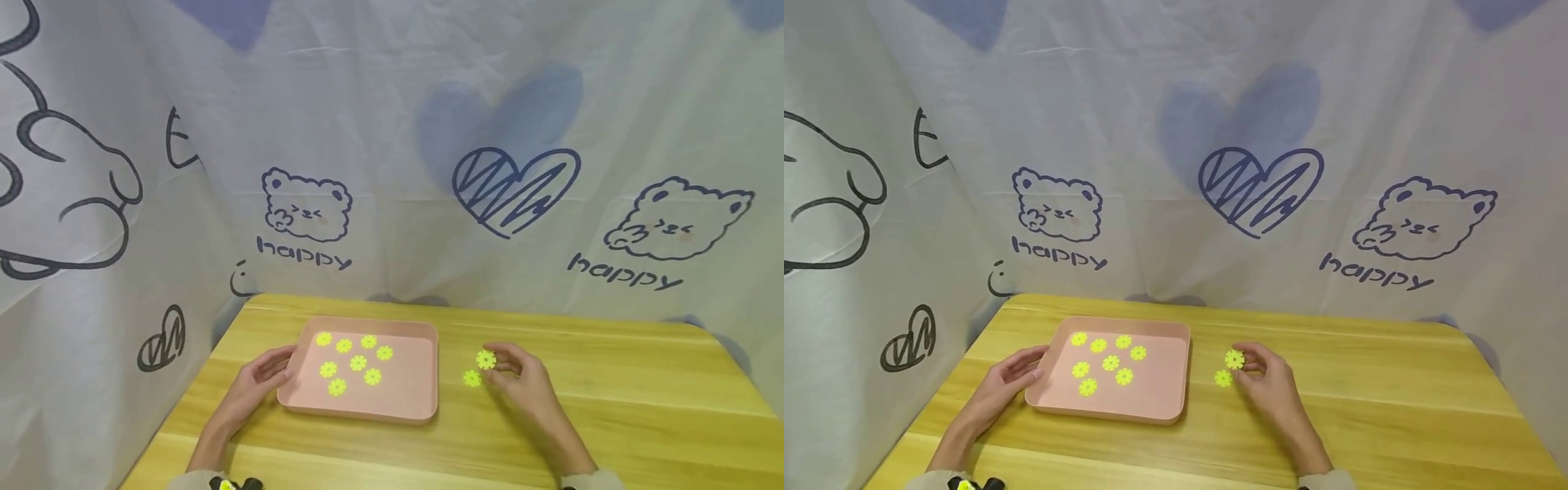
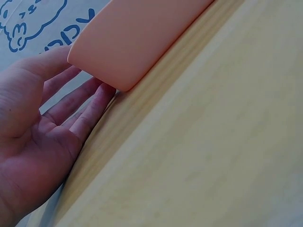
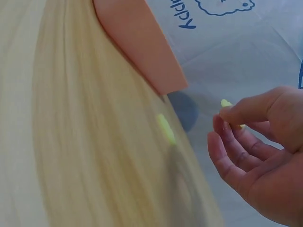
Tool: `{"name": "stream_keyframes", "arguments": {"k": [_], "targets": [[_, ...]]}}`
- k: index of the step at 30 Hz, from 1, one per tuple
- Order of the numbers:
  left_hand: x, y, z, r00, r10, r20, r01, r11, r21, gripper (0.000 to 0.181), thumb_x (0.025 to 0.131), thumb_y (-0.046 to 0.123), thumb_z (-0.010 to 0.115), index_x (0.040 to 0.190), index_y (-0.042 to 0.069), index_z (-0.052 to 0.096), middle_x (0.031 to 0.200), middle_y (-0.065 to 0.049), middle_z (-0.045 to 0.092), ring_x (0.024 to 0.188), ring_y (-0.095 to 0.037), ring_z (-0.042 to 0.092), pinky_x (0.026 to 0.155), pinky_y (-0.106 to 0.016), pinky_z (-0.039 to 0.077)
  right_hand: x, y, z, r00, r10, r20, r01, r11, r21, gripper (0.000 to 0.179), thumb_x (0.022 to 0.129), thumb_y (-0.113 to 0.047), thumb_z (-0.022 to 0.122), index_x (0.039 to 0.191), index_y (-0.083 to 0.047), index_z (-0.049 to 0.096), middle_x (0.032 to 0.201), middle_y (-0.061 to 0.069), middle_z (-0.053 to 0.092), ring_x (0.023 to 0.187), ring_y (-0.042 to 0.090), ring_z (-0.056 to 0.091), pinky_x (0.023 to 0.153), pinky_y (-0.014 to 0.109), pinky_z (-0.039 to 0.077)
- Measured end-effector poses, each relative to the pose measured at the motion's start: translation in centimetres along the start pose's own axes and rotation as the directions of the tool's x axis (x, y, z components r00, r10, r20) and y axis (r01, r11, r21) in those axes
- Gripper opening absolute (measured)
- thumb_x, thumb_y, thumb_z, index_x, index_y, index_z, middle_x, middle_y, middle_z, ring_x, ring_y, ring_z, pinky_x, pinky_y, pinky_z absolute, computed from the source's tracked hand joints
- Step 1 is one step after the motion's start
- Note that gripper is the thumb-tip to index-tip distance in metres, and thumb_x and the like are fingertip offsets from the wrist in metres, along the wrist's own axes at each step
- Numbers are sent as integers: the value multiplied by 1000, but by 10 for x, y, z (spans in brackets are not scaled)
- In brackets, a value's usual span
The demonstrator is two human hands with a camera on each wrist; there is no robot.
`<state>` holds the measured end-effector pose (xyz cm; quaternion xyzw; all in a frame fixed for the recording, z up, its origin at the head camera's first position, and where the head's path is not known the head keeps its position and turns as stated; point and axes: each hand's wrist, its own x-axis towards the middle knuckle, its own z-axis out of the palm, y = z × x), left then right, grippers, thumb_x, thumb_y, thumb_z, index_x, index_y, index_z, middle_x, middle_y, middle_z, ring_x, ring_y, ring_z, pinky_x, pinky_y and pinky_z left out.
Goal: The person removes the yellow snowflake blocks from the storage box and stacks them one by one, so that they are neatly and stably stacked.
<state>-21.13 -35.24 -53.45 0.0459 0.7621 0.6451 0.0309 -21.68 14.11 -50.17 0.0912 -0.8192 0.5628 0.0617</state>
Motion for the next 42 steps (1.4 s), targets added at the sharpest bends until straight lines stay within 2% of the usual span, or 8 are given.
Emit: {"name": "stream_keyframes", "arguments": {"k": [4,11,22,27,33,42], "targets": [[-2,1,1,1000,-1,-2,1,1000,13,55,101,18,69,149,2,49,154,-19,47,124,-5,59,102,-21,50,2,7,2,1000,-8,11,8,1000,-26,38,86,7,77,123,1,69,113,14,71,97,24,66,80,24,59],[-1,3,3,1000,5,-11,-5,1000,15,55,101,17,69,149,0,49,154,-22,47,124,-6,58,101,-20,50,3,21,5,1000,-24,4,24,998,-65,37,82,3,82,117,-3,72,97,7,68,90,20,63,76,25,59],[0,2,2,1000,-10,-14,10,1000,17,55,101,19,69,149,1,49,154,-20,47,124,-4,59,101,-20,50,6,30,9,997,-33,64,41,990,-136,34,82,-1,83,115,-6,75,98,4,66,88,21,59,72,24,53],[-1,1,2,1000,1,-7,-1,1000,14,55,101,17,68,150,0,48,154,-21,47,127,-11,57,101,-20,50,7,31,10,994,-7,110,26,984,-174,35,83,-3,84,116,-6,75,101,5,67,93,22,59,75,25,51],[0,1,1,1000,4,-6,-4,1000,5,55,101,17,68,149,1,48,154,-21,47,125,-6,58,101,-21,50,6,30,10,991,15,132,10,982,-191,34,86,-7,83,119,-7,74,106,5,67,97,21,59,80,27,52],[0,1,1,1000,-12,-7,12,1000,11,55,101,18,68,149,1,48,154,-20,47,124,-4,58,102,-22,50,6,27,13,990,23,142,11,972,-236,32,86,-6,83,117,-8,75,109,4,67,102,22,60,93,43,53]]}}
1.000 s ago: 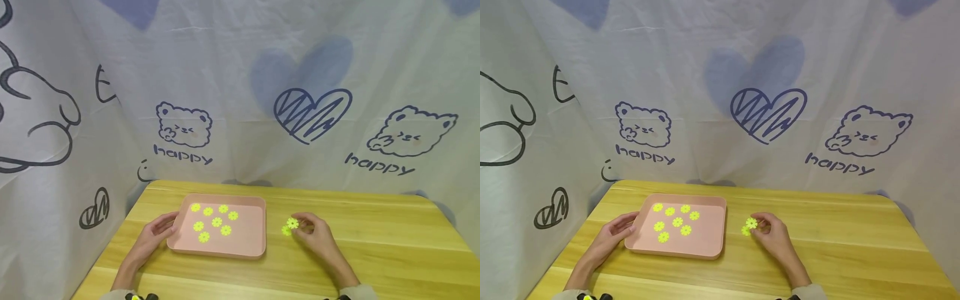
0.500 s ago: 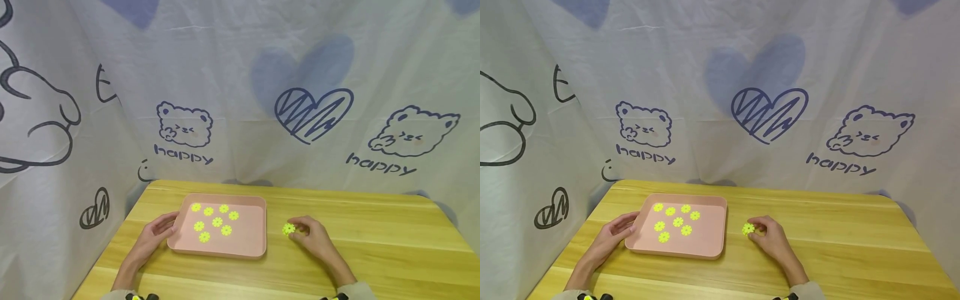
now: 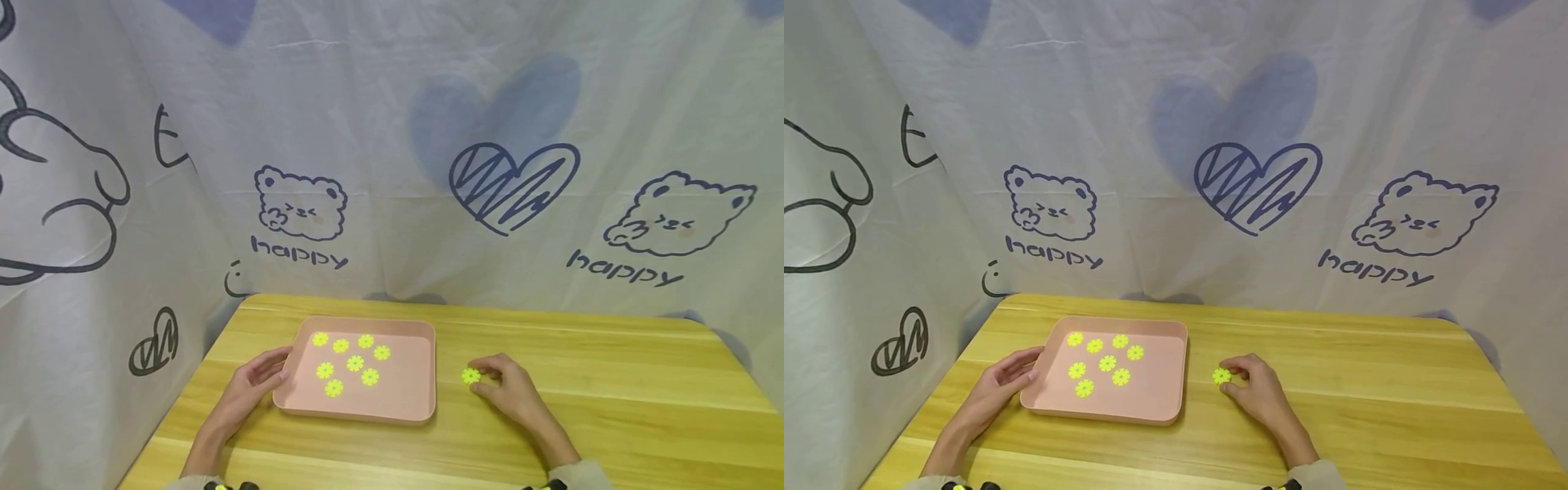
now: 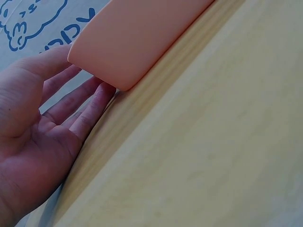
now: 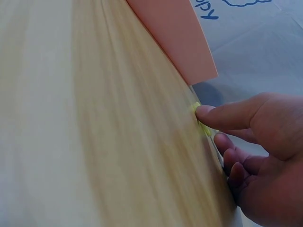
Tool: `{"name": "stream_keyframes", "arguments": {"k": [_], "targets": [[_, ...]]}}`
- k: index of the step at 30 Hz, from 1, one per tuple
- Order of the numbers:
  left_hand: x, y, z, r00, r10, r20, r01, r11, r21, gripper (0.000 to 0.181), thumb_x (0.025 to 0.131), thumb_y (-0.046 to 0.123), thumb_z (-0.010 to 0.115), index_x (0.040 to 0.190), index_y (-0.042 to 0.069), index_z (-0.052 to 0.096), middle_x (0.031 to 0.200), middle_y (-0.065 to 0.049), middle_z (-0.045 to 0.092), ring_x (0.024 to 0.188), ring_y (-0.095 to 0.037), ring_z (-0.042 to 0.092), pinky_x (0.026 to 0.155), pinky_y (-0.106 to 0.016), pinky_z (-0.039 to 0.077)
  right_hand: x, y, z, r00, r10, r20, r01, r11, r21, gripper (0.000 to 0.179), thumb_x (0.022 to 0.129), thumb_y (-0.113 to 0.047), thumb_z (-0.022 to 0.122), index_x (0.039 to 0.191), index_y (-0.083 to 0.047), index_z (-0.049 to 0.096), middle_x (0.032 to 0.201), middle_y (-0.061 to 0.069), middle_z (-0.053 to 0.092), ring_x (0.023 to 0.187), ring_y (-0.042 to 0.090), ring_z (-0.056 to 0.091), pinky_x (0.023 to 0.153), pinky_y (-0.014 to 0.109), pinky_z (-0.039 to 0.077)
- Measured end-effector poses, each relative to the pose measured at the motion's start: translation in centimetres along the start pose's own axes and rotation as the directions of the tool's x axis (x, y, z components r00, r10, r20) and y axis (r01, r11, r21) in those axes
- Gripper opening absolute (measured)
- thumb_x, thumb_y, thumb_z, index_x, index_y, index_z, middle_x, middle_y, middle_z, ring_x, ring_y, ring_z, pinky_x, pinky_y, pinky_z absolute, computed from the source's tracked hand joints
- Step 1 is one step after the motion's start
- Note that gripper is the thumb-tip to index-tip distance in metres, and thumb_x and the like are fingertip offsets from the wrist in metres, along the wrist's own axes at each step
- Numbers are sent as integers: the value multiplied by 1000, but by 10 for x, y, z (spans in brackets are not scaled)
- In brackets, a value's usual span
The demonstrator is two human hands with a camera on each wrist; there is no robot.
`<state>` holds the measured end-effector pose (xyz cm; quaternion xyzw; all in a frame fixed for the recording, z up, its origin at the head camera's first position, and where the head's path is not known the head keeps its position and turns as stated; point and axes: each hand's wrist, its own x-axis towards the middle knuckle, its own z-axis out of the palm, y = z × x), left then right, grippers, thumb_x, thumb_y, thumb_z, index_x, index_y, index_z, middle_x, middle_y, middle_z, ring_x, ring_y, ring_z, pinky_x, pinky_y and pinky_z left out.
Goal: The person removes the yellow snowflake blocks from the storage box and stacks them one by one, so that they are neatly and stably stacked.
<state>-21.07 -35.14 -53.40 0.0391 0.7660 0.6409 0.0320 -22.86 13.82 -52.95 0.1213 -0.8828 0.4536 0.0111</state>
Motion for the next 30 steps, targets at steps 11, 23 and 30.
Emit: {"name": "stream_keyframes", "arguments": {"k": [11,23,30], "targets": [[0,1,0,1000,2,5,-2,1000,10,56,101,19,68,150,2,48,154,-20,47,125,-5,58,102,-21,50,0,-1,-1,1000,-1,15,1,1000,-20,31,87,-8,82,117,-8,75,108,4,66,101,22,59,92,43,53],[-1,1,1,1000,-1,-6,1,1000,6,55,101,18,68,150,2,48,154,-20,47,123,-4,59,101,-21,51,3,1,-1,999,31,29,-31,999,-16,32,86,-7,82,117,-8,74,109,4,66,101,21,58,90,41,51],[-2,2,2,1000,17,-1,-17,1000,6,54,102,17,67,149,0,48,153,-21,47,124,-7,59,101,-21,50,3,-1,-2,999,42,30,-42,999,-11,31,86,-6,82,116,-8,74,109,4,66,100,22,58,89,41,51]]}}
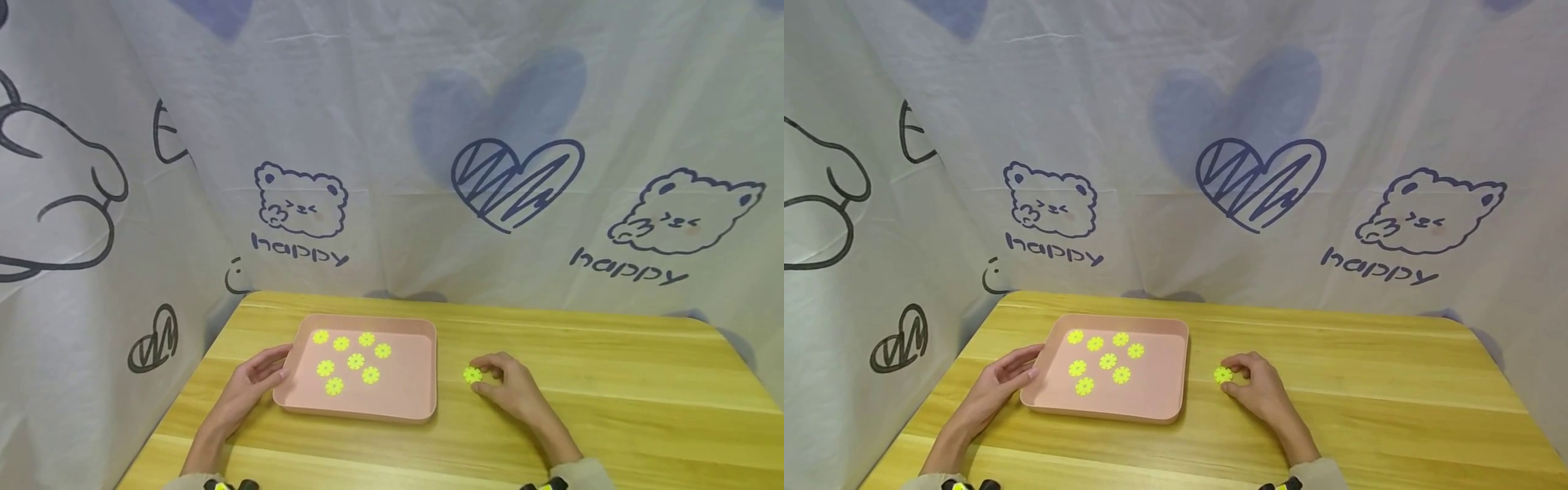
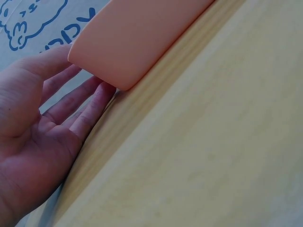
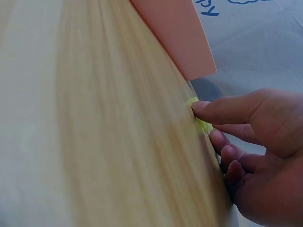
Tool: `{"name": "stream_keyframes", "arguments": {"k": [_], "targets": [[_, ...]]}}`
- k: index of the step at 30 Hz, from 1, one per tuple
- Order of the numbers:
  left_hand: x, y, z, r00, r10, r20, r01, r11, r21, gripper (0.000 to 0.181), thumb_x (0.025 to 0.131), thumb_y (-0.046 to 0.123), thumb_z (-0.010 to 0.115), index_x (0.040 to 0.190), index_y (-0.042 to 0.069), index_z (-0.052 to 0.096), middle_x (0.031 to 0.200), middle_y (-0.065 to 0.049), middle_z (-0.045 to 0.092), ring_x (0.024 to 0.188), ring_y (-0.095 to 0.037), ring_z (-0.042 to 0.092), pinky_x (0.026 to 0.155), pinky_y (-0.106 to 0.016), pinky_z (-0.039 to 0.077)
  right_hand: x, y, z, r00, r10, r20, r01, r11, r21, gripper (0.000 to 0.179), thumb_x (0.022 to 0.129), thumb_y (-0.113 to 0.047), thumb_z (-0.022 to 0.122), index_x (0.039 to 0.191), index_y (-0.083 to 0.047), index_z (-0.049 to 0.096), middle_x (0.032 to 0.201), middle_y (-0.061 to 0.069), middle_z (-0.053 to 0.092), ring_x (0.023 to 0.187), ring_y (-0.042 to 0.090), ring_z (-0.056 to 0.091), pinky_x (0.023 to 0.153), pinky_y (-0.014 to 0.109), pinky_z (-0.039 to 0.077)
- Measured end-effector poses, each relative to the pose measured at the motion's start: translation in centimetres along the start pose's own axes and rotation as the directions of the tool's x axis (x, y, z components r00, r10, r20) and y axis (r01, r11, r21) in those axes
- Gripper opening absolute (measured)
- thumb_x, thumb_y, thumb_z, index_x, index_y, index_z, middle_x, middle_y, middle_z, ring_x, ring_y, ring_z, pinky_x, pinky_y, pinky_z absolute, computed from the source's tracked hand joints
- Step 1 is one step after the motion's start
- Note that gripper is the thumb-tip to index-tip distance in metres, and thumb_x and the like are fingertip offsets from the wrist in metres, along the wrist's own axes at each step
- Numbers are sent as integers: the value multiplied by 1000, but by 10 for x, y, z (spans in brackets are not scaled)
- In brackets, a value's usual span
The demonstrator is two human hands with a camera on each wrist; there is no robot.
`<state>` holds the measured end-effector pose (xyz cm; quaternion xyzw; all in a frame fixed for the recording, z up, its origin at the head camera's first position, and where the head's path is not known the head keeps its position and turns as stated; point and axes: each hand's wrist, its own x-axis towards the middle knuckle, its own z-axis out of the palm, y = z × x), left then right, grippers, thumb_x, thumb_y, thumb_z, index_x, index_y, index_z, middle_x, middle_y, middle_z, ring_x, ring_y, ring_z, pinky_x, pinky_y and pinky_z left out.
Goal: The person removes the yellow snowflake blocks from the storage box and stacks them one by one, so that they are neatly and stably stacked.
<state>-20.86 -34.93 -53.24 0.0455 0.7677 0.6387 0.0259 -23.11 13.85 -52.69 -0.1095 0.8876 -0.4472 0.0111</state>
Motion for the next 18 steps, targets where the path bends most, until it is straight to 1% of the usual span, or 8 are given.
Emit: {"name": "stream_keyframes", "arguments": {"k": [7,13,18], "targets": [[0,1,1,1000,-11,-4,11,1000,-6,54,101,16,68,149,0,48,154,-21,47,123,-6,59,101,-22,51,-1,-1,0,1000,4,2,-4,1000,4,31,86,-7,82,116,-8,74,110,5,66,101,22,58,90,42,51],[1,0,1,1000,-4,7,5,1000,-11,54,101,16,68,150,1,48,154,-21,47,125,-8,59,101,-22,51,-2,0,0,1000,9,7,-9,1000,5,32,86,-7,82,117,-7,74,110,5,65,102,23,57,91,42,51],[0,1,1,1000,-8,3,8,1000,-10,55,101,17,68,150,1,48,154,-20,47,126,-9,58,101,-21,50,-1,-1,0,1000,6,7,-6,1000,4,32,86,-7,82,117,-7,74,110,5,65,102,23,57,91,42,51]]}}
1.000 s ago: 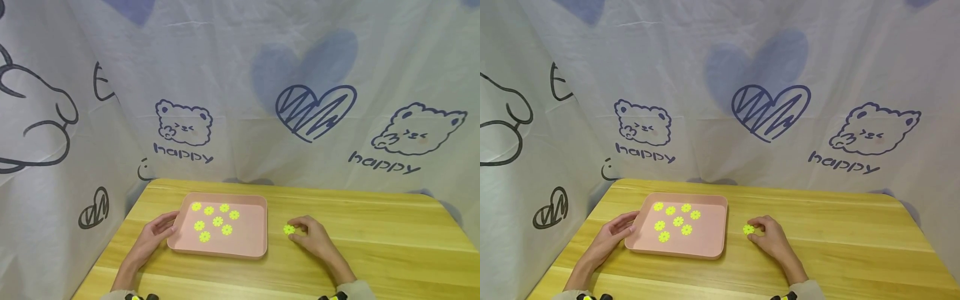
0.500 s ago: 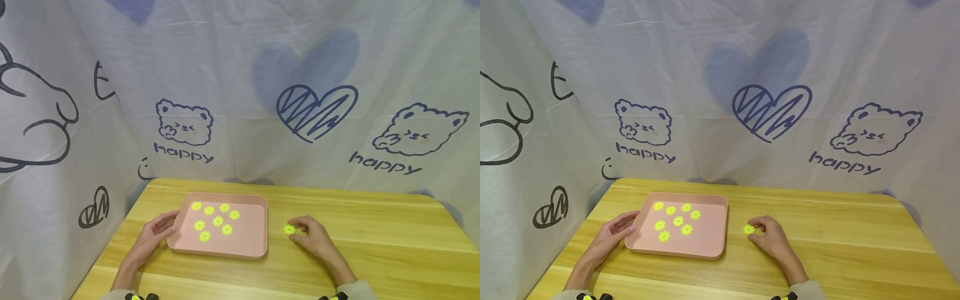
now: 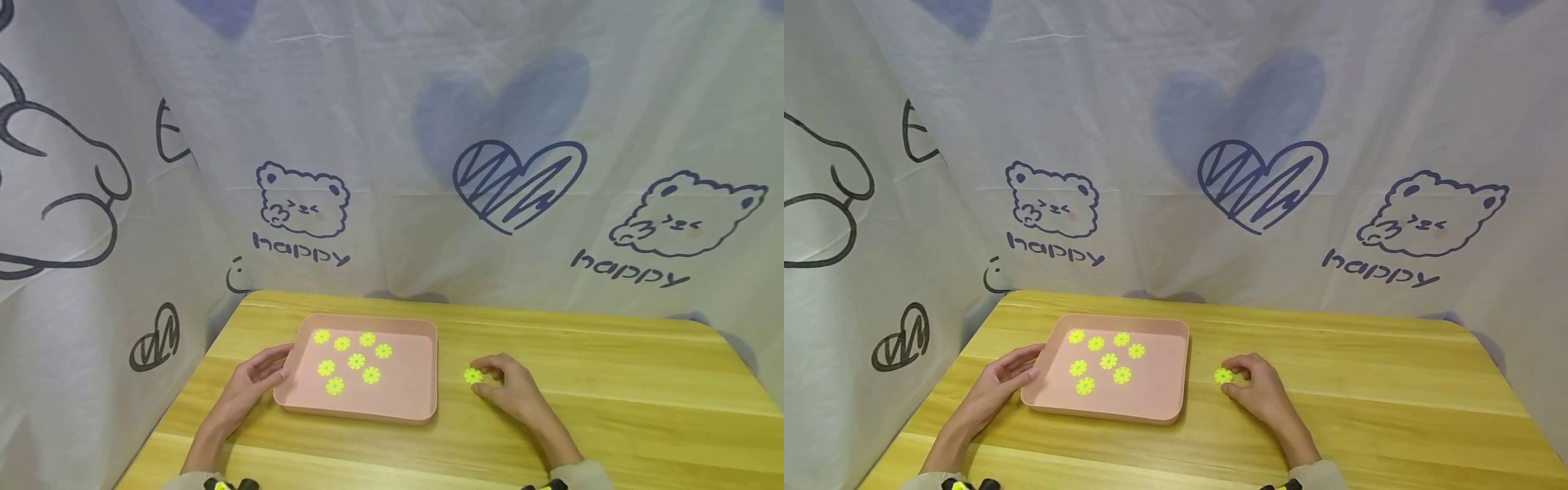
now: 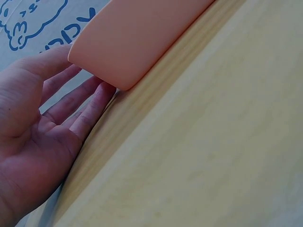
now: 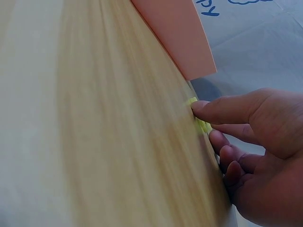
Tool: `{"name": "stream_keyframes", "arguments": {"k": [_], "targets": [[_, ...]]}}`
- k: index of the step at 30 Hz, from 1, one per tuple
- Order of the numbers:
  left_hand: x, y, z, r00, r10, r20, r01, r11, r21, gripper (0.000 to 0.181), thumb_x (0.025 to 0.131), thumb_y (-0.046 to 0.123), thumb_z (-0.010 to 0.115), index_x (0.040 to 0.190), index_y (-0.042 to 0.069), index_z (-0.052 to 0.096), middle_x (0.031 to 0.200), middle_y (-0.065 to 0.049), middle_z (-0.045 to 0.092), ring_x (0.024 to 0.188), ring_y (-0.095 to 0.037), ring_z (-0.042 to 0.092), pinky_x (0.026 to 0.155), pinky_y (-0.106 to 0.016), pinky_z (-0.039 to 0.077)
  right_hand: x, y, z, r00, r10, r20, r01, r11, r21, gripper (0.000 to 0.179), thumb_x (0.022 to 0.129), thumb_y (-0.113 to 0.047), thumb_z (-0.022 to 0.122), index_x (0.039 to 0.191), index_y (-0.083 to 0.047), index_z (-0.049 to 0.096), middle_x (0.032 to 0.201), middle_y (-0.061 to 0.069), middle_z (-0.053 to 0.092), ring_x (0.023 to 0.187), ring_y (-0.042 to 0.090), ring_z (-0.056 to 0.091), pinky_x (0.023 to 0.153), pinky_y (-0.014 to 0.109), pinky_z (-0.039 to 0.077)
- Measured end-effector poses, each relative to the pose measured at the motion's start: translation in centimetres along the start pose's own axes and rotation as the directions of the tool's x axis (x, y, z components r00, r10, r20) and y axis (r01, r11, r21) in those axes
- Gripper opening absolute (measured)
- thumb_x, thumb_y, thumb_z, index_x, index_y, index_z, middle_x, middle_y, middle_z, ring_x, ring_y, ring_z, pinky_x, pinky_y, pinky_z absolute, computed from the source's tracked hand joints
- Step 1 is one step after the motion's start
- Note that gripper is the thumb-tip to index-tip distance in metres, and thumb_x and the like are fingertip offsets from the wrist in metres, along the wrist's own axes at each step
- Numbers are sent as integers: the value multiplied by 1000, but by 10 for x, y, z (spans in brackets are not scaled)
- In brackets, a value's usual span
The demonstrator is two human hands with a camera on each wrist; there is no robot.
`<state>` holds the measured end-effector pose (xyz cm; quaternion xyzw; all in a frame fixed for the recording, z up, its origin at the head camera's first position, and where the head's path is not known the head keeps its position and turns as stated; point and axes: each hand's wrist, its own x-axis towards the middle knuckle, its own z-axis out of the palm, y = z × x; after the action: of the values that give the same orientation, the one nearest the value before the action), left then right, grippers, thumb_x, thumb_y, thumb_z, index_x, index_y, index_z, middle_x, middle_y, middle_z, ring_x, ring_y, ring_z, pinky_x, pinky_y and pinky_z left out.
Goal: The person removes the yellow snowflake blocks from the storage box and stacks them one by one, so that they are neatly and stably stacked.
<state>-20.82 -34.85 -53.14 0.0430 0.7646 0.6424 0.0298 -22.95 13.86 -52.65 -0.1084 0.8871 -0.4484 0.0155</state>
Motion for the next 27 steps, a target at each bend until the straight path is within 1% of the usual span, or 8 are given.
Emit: {"name": "stream_keyframes", "arguments": {"k": [5,9,15,19,23,25,27], "targets": [[0,0,-1,1000,-2,-1,2,1000,-1,55,101,17,68,150,1,48,154,-20,47,125,-8,59,101,-21,50,0,1,0,1000,-4,0,4,1000,8,32,86,-8,82,117,-7,74,111,5,65,102,23,58,92,42,51],[1,-2,-1,1000,11,2,-11,1000,-4,54,101,16,68,150,0,48,153,-22,47,124,-8,59,101,-22,51,0,0,0,1000,-4,0,4,1000,12,33,86,-8,82,118,-7,74,112,6,65,103,24,58,92,43,51],[1,-3,-2,1000,14,2,-14,1000,-2,54,101,15,67,149,0,48,153,-22,47,123,-6,59,101,-22,51,-1,1,1,1000,-3,-4,3,1000,16,33,86,-8,83,118,-7,74,111,5,66,102,23,57,91,42,51],[0,-4,-2,1000,11,0,-11,1000,5,54,102,16,67,149,0,48,153,-22,47,123,-4,59,101,-23,51,-2,3,-2,1000,-1,-11,1,997,73,34,87,-12,82,120,-6,73,113,6,68,103,24,58,90,39,51],[1,-4,-2,1000,11,4,-11,1000,7,55,102,17,67,150,0,47,154,-21,47,123,-4,59,101,-23,51,-3,-2,-6,999,6,-46,1,990,139,32,91,-12,79,121,-4,72,111,8,69,101,22,59,86,31,53],[2,-4,-2,1000,8,1,-8,1000,7,55,101,17,68,149,0,48,153,-21,47,123,-5,59,101,-23,51,-3,-8,-7,998,-6,-70,17,987,161,31,92,-11,77,121,-3,71,110,10,69,100,22,61,84,28,54],[2,-3,-2,1000,5,0,-5,1000,7,55,101,17,68,149,0,48,153,-21,47,123,-5,59,101,-22,51,-4,-17,-6,995,-43,-92,59,982,181,29,93,-8,75,122,-2,71,109,14,70,99,21,63,83,26,56]]}}
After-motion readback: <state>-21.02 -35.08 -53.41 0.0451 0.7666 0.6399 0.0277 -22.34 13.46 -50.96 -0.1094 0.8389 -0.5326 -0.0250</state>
